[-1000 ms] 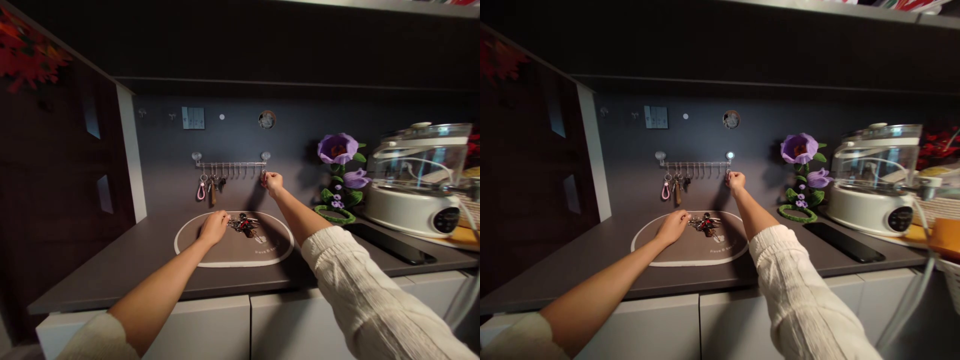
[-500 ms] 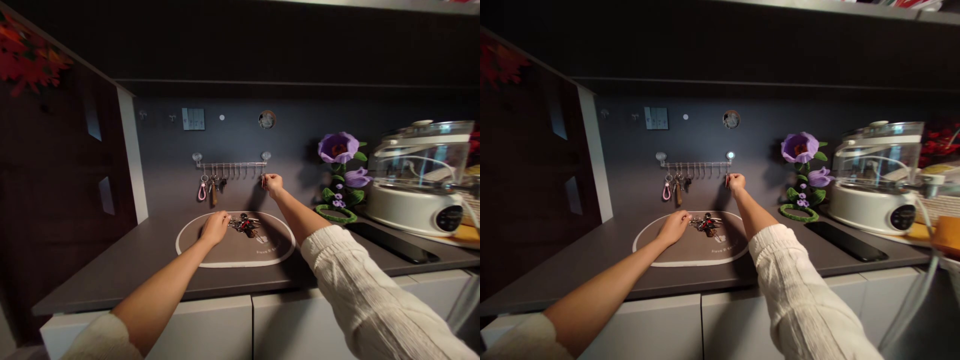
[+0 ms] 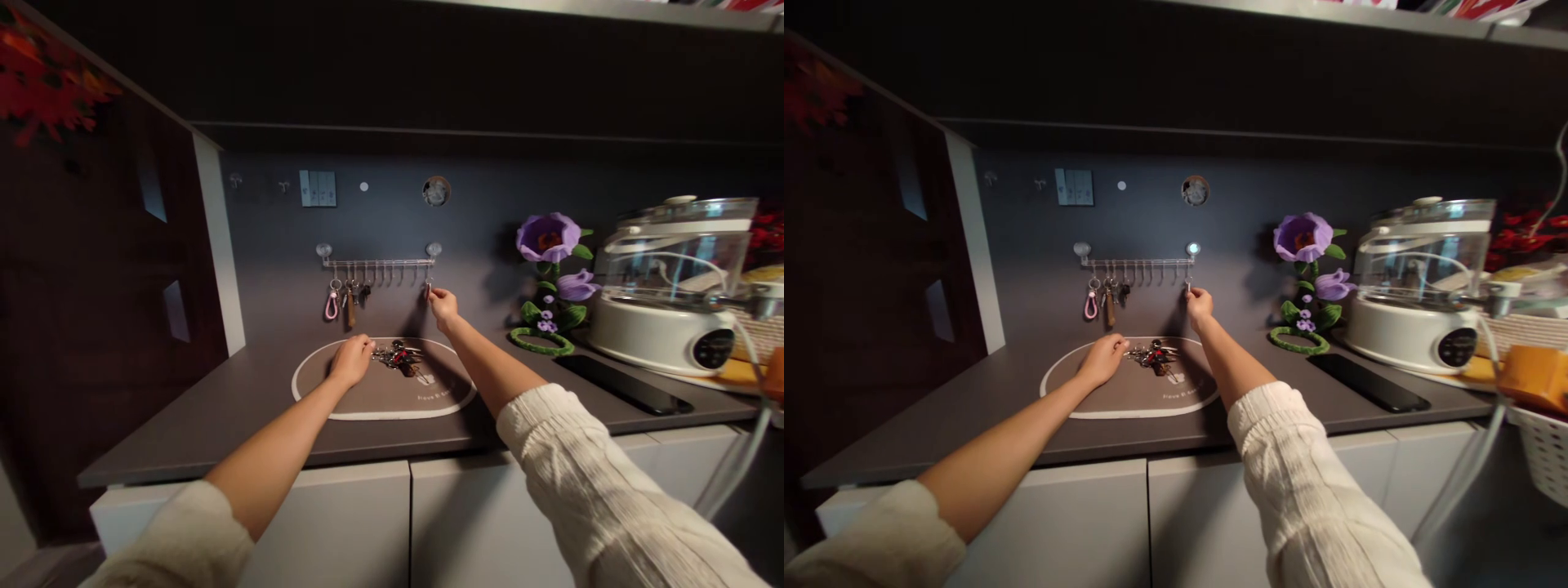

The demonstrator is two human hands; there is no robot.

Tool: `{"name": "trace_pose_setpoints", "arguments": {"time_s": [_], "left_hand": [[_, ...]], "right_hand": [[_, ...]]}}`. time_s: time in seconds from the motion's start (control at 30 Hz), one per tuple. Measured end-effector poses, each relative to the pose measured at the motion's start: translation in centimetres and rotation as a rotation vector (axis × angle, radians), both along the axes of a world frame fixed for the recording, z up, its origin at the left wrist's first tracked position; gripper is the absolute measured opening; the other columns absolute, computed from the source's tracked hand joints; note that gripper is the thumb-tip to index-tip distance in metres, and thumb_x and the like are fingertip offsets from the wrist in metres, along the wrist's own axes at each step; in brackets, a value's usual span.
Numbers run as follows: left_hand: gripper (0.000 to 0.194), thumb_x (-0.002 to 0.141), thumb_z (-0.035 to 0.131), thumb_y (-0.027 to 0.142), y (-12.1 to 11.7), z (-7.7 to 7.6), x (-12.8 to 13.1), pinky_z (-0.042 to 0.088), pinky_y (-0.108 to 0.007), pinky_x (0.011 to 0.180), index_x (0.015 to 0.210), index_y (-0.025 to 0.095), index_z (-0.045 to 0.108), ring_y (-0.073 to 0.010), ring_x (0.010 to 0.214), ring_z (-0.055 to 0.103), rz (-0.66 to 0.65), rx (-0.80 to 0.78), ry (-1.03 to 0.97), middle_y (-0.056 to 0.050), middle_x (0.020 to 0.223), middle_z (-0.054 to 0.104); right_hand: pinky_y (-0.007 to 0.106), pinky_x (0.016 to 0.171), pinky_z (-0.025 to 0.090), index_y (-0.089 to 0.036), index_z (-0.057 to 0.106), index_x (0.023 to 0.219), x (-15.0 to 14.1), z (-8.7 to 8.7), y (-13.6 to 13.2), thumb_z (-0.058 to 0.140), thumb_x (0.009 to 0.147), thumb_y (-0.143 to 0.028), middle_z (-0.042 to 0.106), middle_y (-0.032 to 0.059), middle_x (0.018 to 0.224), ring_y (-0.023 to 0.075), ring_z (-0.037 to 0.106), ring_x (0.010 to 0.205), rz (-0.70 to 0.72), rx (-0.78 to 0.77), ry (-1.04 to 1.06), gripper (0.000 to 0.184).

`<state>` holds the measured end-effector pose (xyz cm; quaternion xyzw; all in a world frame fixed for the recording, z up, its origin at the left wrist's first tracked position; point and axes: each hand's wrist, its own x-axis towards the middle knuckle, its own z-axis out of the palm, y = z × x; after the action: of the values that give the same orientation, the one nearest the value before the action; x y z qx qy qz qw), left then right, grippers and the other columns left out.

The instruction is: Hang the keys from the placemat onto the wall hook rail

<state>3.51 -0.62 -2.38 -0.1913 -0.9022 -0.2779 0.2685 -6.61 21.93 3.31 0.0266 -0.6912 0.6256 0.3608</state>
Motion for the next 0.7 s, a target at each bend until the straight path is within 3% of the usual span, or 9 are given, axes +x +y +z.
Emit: {"name": "trace_pose_setpoints", "arguments": {"time_s": [0.1,0.2,0.4,0.53,0.7], "left_hand": [[0.025,0.083,0.039,0.027,0.0,0.1,-0.1,0.037,-0.026,0.067,0.076,0.016,0.06,-0.0157,0.072,0.055,0.009,0.021,-0.007,-0.007,0.078,0.064],[0.023,0.083,0.04,0.026,-0.1,0.1,-0.3,0.038,-0.026,0.068,0.078,0.015,0.06,-0.0164,0.073,0.055,0.014,0.053,-0.025,-0.008,0.079,0.064],[0.02,0.081,0.043,0.023,-0.4,-0.1,-0.7,0.039,-0.026,0.069,0.081,0.015,0.061,-0.0164,0.075,0.056,0.02,0.123,-0.055,-0.008,0.082,0.065],[0.017,0.079,0.045,0.02,-0.5,-0.2,-1.0,0.041,-0.025,0.072,0.082,0.016,0.062,-0.0147,0.076,0.057,0.04,0.138,-0.074,-0.006,0.082,0.065],[0.017,0.078,0.046,0.018,-0.6,-0.4,-1.4,0.041,-0.025,0.073,0.082,0.016,0.063,-0.0139,0.076,0.056,0.073,0.133,-0.091,-0.005,0.083,0.065]], "right_hand": [[0.025,0.077,0.043,-0.015,0.058,0.088,1.5,-0.2,-1.1,0.051,0.069,-0.016,0.064,0.0074,0.094,0.0126,0.058,0.082,-0.08,-0.077,-0.075,0.02],[0.026,0.081,0.042,-0.016,0.057,0.091,2.9,-0.4,-2.6,0.051,0.069,-0.015,0.062,0.0077,0.099,0.0131,0.057,0.087,-0.073,-0.077,-0.078,0.022],[0.024,0.068,0.044,-0.014,0.058,0.086,5.5,-1.7,-5.8,0.054,0.07,-0.021,0.063,0.0048,0.082,0.0096,0.055,0.068,0.222,-0.045,-0.093,0.018],[0.022,0.065,0.043,-0.013,0.06,0.082,6.8,-2.7,-7.4,0.055,0.071,-0.021,0.062,0.0029,0.074,0.0082,0.053,0.063,0.333,0.181,-0.137,0.015],[0.022,0.071,0.041,-0.015,0.064,0.08,7.1,-3.3,-7.9,0.057,0.071,-0.019,0.066,0.0035,0.08,0.011,0.057,0.072,0.151,0.668,-0.168,0.012]]}}
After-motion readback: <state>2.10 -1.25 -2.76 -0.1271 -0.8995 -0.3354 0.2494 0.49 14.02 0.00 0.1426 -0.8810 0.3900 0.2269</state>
